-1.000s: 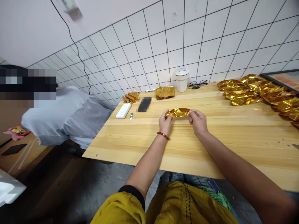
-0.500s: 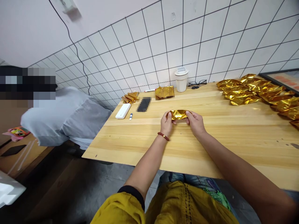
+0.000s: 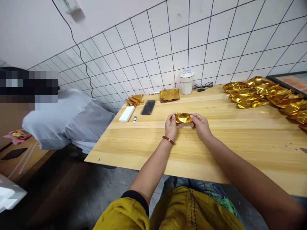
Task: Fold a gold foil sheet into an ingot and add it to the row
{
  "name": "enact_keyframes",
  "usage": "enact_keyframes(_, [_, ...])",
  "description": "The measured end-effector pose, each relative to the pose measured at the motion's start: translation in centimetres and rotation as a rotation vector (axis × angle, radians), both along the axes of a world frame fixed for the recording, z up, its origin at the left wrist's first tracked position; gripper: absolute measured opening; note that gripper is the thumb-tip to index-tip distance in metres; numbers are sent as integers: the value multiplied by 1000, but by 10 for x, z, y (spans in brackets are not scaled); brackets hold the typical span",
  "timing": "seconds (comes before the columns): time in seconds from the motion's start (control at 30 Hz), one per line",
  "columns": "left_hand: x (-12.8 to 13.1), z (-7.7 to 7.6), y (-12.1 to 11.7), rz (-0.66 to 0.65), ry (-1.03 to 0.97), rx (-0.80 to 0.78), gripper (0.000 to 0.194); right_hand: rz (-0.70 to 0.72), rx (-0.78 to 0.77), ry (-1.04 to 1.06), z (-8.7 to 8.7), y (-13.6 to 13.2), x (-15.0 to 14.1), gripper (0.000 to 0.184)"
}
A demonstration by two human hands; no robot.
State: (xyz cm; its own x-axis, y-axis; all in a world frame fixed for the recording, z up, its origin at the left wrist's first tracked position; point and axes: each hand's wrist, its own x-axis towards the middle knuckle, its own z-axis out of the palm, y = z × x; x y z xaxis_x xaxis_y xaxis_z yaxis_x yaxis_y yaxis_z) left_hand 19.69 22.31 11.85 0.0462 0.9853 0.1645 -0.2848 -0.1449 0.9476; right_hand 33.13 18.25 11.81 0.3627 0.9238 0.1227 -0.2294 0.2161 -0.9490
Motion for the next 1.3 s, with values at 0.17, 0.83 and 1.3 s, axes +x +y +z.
enact_keyframes(0.17, [1, 1, 0, 47, 47, -49, 47, -11, 13, 61, 2, -1, 2, 29])
enact_keyframes(0.83, [4, 3, -8, -33, 58, 48, 55, -24, 15, 35, 0, 3, 1, 44])
enact_keyframes(1.3, [3, 0, -6, -37, 74, -37, 59, -104, 2, -130, -8, 2, 0, 51])
